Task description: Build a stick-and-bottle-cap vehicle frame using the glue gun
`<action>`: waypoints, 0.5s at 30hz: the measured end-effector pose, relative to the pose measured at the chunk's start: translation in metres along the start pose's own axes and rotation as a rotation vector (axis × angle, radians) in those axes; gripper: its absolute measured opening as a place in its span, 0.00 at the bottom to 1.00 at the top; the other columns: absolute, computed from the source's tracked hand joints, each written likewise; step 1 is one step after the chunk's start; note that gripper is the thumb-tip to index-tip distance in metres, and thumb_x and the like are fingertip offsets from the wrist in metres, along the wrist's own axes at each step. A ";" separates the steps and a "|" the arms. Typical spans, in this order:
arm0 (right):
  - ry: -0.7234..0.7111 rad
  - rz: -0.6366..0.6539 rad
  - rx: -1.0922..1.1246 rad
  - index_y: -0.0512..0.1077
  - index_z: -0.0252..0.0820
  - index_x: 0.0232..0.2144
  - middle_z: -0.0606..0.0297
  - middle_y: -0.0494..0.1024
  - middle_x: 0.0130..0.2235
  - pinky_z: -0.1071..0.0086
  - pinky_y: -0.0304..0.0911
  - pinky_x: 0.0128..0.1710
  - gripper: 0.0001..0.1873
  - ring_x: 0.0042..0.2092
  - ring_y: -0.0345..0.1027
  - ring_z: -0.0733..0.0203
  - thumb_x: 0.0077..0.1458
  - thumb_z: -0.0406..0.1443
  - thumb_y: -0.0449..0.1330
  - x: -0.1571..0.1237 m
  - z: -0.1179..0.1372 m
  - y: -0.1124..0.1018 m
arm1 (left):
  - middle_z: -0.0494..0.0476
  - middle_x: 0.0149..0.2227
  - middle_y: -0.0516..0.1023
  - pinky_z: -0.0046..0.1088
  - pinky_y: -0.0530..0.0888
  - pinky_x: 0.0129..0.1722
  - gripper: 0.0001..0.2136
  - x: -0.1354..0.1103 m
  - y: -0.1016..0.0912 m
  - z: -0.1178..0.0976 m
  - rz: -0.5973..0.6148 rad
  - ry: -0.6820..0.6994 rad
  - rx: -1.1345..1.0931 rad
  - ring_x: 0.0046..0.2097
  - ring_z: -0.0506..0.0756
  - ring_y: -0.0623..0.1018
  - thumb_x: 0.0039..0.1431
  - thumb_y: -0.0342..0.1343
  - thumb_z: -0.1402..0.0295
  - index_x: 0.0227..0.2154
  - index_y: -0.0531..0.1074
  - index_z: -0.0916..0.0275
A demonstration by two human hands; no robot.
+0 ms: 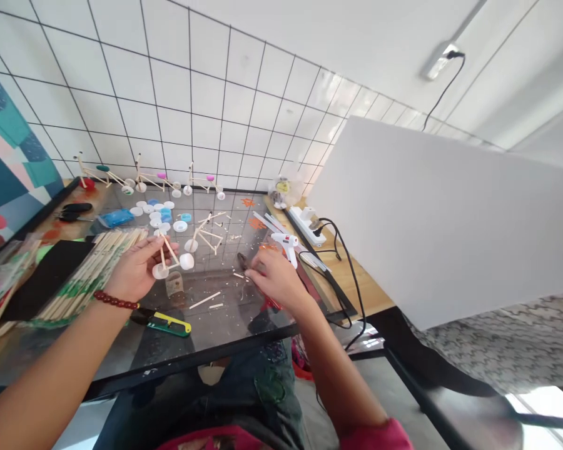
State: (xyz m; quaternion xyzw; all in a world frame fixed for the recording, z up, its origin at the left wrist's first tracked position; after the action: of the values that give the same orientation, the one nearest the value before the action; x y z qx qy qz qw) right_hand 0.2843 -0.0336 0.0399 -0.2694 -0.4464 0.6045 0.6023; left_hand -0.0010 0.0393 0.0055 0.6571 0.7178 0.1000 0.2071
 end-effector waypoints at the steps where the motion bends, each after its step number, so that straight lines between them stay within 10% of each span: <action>1: 0.058 0.031 -0.118 0.74 0.40 0.33 0.58 0.78 0.39 0.64 0.61 0.45 0.07 0.44 0.70 0.53 0.56 0.37 0.67 -0.011 -0.009 0.000 | 0.56 0.27 0.82 0.24 0.77 0.25 0.07 -0.002 0.001 0.001 0.025 0.001 0.021 0.29 0.52 0.80 0.47 0.70 0.67 0.28 0.80 0.61; 8: 0.159 0.156 -0.289 0.73 0.40 0.40 0.56 0.75 0.44 0.67 0.60 0.45 0.11 0.47 0.70 0.54 0.58 0.41 0.65 -0.044 -0.043 0.024 | 0.61 0.28 0.84 0.31 0.76 0.30 0.19 -0.027 0.021 0.007 0.265 0.103 0.328 0.30 0.56 0.80 0.44 0.71 0.50 0.30 0.81 0.62; 15: 0.263 0.113 -0.099 0.70 0.39 0.27 0.62 0.72 0.31 0.68 0.57 0.38 0.11 0.34 0.66 0.61 0.62 0.36 0.56 -0.044 -0.043 0.023 | 0.60 0.31 0.85 0.34 0.75 0.38 0.20 -0.049 0.037 0.002 0.483 0.159 0.613 0.35 0.59 0.80 0.51 0.63 0.45 0.26 0.80 0.59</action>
State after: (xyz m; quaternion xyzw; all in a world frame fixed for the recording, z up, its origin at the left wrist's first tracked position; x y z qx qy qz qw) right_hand 0.3157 -0.0641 -0.0089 -0.4002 -0.3770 0.5743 0.6065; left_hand 0.0360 -0.0045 0.0275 0.8286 0.5530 -0.0225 -0.0842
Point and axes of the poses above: each hand's wrist, its own x-axis towards the middle knuckle, its own y-axis out of the palm, z = x × y, the point moved 3 cm from there along x, towards the middle knuckle
